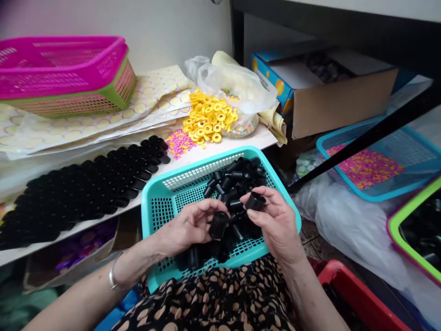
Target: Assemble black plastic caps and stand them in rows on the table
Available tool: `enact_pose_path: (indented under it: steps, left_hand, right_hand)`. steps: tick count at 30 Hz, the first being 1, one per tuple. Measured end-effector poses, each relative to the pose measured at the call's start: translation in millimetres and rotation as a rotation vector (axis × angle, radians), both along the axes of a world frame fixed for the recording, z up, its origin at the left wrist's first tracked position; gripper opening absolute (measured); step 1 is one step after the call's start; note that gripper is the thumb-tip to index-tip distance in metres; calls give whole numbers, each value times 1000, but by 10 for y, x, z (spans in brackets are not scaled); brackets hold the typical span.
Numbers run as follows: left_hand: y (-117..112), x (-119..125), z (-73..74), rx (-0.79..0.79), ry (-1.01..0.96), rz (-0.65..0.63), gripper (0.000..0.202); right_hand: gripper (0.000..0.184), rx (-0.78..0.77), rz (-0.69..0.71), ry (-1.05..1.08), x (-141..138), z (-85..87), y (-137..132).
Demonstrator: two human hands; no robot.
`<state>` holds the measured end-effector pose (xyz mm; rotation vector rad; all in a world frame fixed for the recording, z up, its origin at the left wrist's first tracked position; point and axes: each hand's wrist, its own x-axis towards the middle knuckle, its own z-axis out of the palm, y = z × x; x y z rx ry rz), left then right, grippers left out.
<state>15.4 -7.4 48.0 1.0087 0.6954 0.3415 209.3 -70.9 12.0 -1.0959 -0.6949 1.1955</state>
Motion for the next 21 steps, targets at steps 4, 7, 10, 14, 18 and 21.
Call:
enact_pose_path:
  steps: [4, 7, 10, 14, 18, 21]
  left_hand:
    - [-89, 36, 68, -340, -101, 156, 44]
    - [-101, 82, 45, -440, -112, 243, 24]
    - [-88, 128, -11, -462, -116, 417, 20]
    - [-76, 186, -61, -465, -125, 635, 22]
    - [-87, 219, -64, -477, -210, 706, 23]
    - [-103, 216, -54, -481, -235, 721, 22]
  right_hand:
    - [38, 6, -19, 3, -151, -3, 56]
    - [36, 20, -10, -20, -228, -6, 52]
    - [33, 104, -37, -95, -276, -8, -5]
    - [38, 245, -103, -402, -337, -30, -99]
    - [42, 401, -98, -715, -401, -79, -130]
    - [46, 421, -110, -814, -428, -107, -128]
